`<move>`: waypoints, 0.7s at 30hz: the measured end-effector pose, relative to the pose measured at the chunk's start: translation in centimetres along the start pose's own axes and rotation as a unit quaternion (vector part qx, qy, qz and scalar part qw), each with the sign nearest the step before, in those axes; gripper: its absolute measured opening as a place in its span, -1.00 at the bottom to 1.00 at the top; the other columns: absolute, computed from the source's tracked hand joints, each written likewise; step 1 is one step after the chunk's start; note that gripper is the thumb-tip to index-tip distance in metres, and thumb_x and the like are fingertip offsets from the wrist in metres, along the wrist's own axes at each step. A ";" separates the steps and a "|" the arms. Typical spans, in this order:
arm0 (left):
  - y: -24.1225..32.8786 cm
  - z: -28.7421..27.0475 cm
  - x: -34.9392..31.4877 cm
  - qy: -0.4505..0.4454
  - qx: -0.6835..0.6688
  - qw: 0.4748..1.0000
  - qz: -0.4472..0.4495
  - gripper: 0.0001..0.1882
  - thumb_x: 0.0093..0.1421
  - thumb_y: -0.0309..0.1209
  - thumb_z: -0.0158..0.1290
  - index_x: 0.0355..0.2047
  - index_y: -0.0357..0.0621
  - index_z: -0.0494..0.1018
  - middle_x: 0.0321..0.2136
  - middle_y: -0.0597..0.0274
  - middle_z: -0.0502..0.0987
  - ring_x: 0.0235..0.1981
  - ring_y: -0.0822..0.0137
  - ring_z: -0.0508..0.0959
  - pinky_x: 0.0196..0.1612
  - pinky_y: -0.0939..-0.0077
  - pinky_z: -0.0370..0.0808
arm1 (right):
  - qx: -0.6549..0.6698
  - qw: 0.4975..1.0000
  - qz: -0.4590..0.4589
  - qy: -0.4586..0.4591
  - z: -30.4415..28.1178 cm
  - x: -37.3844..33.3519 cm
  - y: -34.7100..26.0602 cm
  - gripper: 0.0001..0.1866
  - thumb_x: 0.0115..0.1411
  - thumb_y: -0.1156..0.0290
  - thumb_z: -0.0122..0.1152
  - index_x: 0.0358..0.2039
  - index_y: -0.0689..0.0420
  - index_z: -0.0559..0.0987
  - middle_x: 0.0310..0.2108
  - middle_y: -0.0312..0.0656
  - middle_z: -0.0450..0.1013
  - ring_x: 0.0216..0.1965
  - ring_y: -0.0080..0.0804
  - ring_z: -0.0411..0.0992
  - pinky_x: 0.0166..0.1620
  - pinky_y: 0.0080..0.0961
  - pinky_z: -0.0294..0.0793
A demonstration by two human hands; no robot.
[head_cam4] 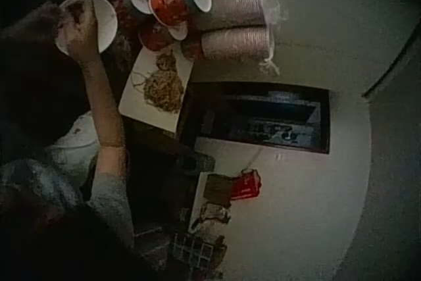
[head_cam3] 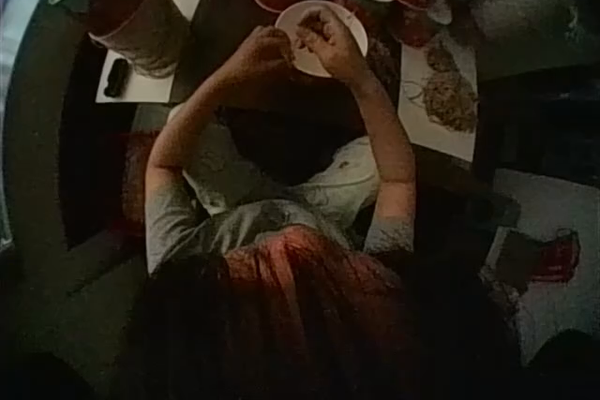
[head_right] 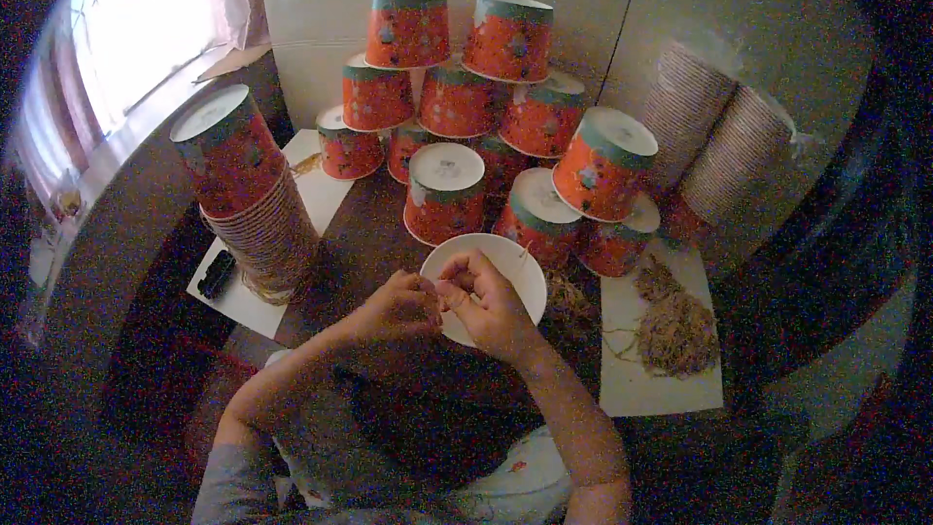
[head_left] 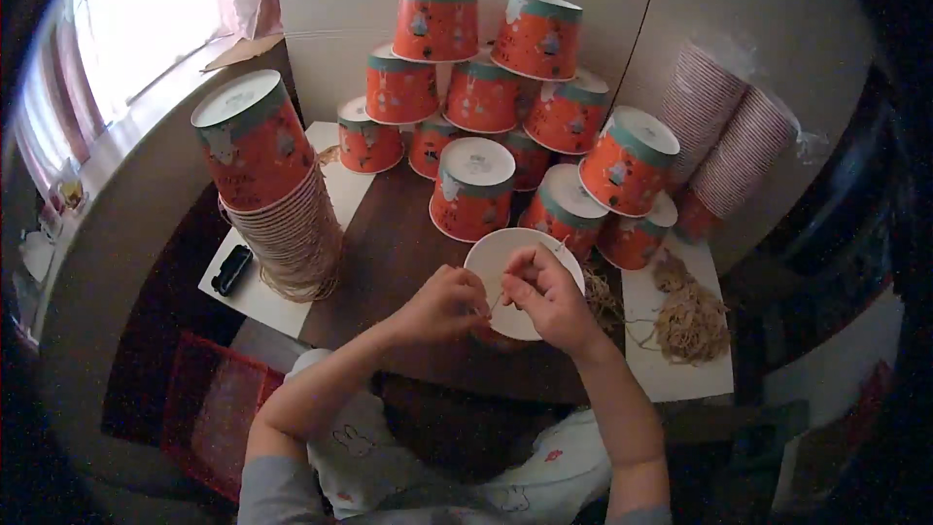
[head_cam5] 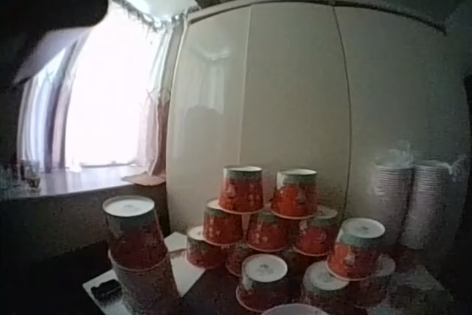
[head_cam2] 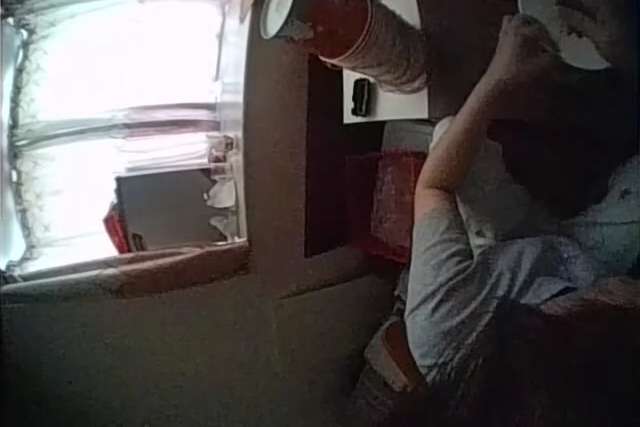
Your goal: The recorder threads thin elastic cords through holes in the base of decorative paper buckets for assembly.
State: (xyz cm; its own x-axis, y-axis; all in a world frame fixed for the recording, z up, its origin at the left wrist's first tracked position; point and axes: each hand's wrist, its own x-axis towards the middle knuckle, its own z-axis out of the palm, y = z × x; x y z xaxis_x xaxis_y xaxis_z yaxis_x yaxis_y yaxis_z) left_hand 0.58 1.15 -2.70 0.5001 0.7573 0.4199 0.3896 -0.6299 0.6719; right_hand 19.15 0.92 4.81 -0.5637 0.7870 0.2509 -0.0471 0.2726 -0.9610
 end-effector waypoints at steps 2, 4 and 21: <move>-0.1 0.1 0.0 -0.013 -0.030 0.999 -0.007 -0.84 -0.14 -0.32 0.16 -0.53 -0.03 0.46 -0.33 0.23 0.38 -0.20 0.23 0.32 -0.12 0.35 0.20 | -0.004 1.000 -0.001 0.002 0.0 0.0 0.0 -0.88 0.12 0.49 -0.05 -0.32 0.18 0.27 -0.47 -0.27 0.30 -0.44 -0.59 0.31 -0.30 -0.63 0.34; 0.2 0.3 0.1 0.011 -0.045 0.999 -0.003 -0.93 -0.13 -0.39 0.12 -0.57 0.01 0.46 -0.40 0.34 0.39 -0.25 0.33 0.34 -0.14 0.42 0.19 | 0.011 1.000 -0.010 0.008 0.0 -0.2 0.1 -0.87 0.12 0.49 -0.04 -0.31 0.18 0.27 -0.48 -0.27 0.31 -0.44 -0.59 0.31 -0.31 -0.63 0.34; 2.8 0.0 -0.2 0.049 -0.110 0.993 -0.011 -0.83 -0.02 -0.32 0.04 -0.46 -0.12 0.39 -0.43 0.18 0.41 -0.23 0.27 0.38 -0.20 0.35 0.33 | -0.221 0.975 -0.018 -0.004 1.2 -5.1 -4.0 -0.88 0.02 0.57 0.04 -0.38 0.20 0.38 -0.52 -0.30 0.37 -0.46 -0.65 0.32 -0.38 -0.67 0.33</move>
State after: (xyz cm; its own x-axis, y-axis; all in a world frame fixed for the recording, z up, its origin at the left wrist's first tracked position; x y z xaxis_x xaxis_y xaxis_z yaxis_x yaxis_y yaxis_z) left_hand 1.55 -0.71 -0.88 0.4114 0.7906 0.4535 0.2156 -0.5678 0.7944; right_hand 21.24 -4.80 7.27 -0.5742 0.7689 0.2811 0.2924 0.5133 -0.8068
